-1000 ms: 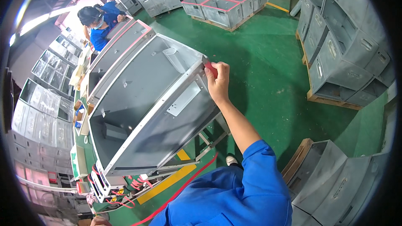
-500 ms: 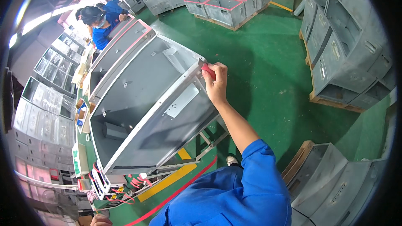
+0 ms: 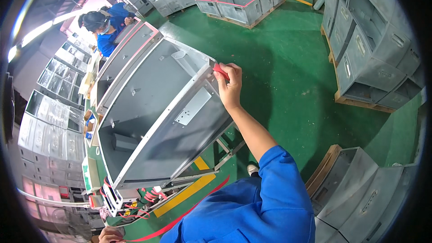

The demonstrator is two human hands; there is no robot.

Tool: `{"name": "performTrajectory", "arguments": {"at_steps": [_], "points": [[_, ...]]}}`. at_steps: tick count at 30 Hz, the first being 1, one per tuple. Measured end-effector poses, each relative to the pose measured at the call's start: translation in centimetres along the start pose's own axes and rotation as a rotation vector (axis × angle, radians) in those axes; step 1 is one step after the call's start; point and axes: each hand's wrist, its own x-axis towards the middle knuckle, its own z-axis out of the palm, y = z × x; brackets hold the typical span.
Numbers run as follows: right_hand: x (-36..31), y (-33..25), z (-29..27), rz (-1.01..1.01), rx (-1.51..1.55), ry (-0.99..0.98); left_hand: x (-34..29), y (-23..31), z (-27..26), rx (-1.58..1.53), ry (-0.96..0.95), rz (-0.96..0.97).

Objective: The person applies red protective tape along the edges of a metal cabinet frame. They measure and cut the tape, then press it firmly onto the corners and sides of the unit to cover the edges. The person works on multiple edges of the same cabinet throughout the clip.

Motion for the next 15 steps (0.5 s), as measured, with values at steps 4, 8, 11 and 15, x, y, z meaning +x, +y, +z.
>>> {"name": "performTrajectory", "arguments": {"at_steps": [4,8,11,15], "points": [[-0.3,0.0,-0.6,-0.099,-0.006,-0.022,0.1,-0.1,0.3,-0.031,0.013,0.009],[1.2,-0.7,-0.7,-0.018,-0.057,0.042,0.1,-0.1,0.4,-0.038,0.012,0.01],[1.3,-1.9,-1.9,-0.097,-0.117,-0.049,0.0,-0.4,0.3,-0.039,0.012,0.035],[2.0,-2.5,-2.2,-0.109,-0.157,-0.089,-0.4,-0.6,0.4,-0.041,0.019,-0.017]]}}
